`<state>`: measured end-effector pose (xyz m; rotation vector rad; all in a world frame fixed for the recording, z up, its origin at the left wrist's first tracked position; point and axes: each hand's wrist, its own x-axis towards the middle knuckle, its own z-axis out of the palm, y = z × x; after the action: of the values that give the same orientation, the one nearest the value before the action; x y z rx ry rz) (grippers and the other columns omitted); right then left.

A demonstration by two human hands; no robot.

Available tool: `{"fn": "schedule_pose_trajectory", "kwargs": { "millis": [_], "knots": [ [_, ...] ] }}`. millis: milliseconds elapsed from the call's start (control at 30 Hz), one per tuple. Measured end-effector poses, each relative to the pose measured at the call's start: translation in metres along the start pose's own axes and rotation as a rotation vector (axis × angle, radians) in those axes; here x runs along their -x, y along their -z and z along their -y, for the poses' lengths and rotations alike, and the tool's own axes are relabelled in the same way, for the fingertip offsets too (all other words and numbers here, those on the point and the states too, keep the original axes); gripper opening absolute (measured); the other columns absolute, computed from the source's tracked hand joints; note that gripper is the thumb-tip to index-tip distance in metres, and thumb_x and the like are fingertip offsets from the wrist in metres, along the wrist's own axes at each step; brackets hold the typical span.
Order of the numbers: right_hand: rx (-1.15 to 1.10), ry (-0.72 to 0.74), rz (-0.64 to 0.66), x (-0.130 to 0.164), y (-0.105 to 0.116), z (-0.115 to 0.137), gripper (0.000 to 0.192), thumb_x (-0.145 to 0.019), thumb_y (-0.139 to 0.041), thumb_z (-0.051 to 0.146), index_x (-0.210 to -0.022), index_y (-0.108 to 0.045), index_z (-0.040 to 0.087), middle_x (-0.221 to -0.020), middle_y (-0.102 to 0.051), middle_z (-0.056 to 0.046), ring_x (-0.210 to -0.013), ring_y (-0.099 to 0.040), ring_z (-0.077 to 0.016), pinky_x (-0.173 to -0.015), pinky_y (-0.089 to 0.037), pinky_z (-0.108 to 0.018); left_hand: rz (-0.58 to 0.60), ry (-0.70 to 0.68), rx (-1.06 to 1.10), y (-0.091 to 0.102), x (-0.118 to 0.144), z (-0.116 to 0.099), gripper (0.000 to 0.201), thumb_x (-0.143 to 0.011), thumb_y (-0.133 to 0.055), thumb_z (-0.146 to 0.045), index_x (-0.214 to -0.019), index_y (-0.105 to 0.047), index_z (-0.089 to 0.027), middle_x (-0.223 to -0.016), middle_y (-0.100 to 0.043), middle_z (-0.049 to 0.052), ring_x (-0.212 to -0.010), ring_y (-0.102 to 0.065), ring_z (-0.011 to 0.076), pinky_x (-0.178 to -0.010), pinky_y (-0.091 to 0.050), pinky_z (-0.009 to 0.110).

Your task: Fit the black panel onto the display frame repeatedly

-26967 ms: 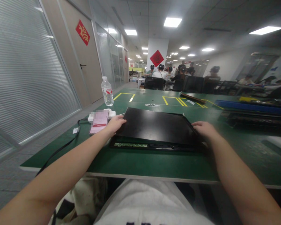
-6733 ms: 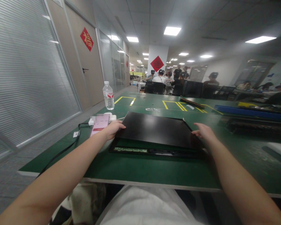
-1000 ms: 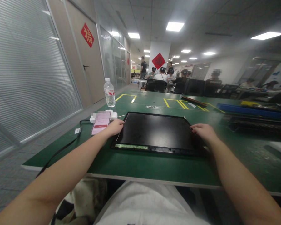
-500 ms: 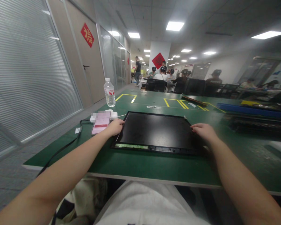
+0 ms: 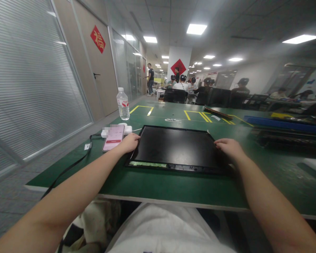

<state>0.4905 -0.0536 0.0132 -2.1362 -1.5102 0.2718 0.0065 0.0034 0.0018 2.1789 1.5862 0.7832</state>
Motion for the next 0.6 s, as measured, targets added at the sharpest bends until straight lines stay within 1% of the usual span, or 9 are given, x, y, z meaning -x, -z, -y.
{"fn": "schedule_pose_trajectory", "kwargs": {
  "millis": [200, 300, 400, 467, 533, 600],
  "knots": [
    [0.002, 0.0, 0.004, -0.0003, -0.0002, -0.001, 0.031, -0.076, -0.06, 0.023, -0.099, -0.081, 0.024, -0.09, -0.077, -0.004, -0.085, -0.067, -0.0218, -0.075, -0.049, -0.03, -0.043, -0.009, 0.008, -0.001, 0.0007, 0.0005, 0.022, -0.061, -0.055, -0.013, -0.06, -0.074, -0.024, -0.091, -0.078, 0.01, -0.108, -0.067, 0.0345, -0.101, -0.049, 0.035],
    [0.001, 0.001, -0.002, -0.0004, -0.0006, -0.0009, 0.031, -0.075, -0.06, 0.024, -0.098, -0.081, 0.024, -0.09, -0.077, -0.004, -0.085, -0.067, -0.0222, -0.075, -0.049, -0.03, -0.038, -0.027, -0.051, -0.001, 0.0004, 0.0006, 0.025, -0.066, -0.053, -0.014, -0.064, -0.076, -0.023, -0.093, -0.078, 0.01, -0.106, -0.068, 0.0328, -0.101, -0.05, 0.034],
    [0.019, 0.011, -0.031, -0.0002, -0.0014, -0.0006, 0.031, -0.074, -0.06, 0.023, -0.096, -0.082, 0.023, -0.091, -0.077, -0.005, -0.087, -0.067, -0.0231, -0.078, -0.049, -0.031, 0.023, -0.048, -0.197, -0.0012, 0.0004, -0.0008, 0.03, -0.076, -0.048, -0.016, -0.077, -0.078, -0.021, -0.099, -0.077, 0.01, -0.11, -0.066, 0.0299, -0.103, -0.048, 0.034],
    [0.031, 0.01, -0.034, -0.0001, -0.0019, -0.0005, 0.031, -0.075, -0.06, 0.024, -0.097, -0.082, 0.024, -0.092, -0.077, -0.005, -0.089, -0.067, -0.0237, -0.079, -0.049, -0.031, 0.055, -0.05, -0.288, -0.0019, 0.0017, -0.0025, 0.033, -0.082, -0.045, -0.02, -0.087, -0.078, -0.018, -0.105, -0.076, 0.011, -0.114, -0.064, 0.0293, -0.106, -0.046, 0.035],
    [0.034, 0.006, -0.026, -0.0001, -0.0022, -0.0006, 0.031, -0.075, -0.059, 0.024, -0.097, -0.082, 0.024, -0.093, -0.077, -0.005, -0.09, -0.068, -0.0242, -0.079, -0.049, -0.032, 0.066, -0.029, -0.348, -0.0023, 0.0043, -0.0045, 0.036, -0.088, -0.046, -0.029, -0.098, -0.077, -0.014, -0.114, -0.072, 0.015, -0.118, -0.062, 0.0306, -0.108, -0.044, 0.037],
    [0.036, 0.007, -0.023, -0.0002, -0.0021, -0.0007, 0.032, -0.075, -0.059, 0.024, -0.098, -0.081, 0.024, -0.095, -0.077, -0.005, -0.091, -0.067, -0.0246, -0.079, -0.049, -0.032, 0.08, -0.013, -0.37, -0.0009, 0.0078, -0.0061, 0.044, -0.089, -0.049, -0.04, -0.112, -0.072, -0.011, -0.124, -0.067, 0.018, -0.122, -0.059, 0.0325, -0.108, -0.043, 0.039]
  ]
}}
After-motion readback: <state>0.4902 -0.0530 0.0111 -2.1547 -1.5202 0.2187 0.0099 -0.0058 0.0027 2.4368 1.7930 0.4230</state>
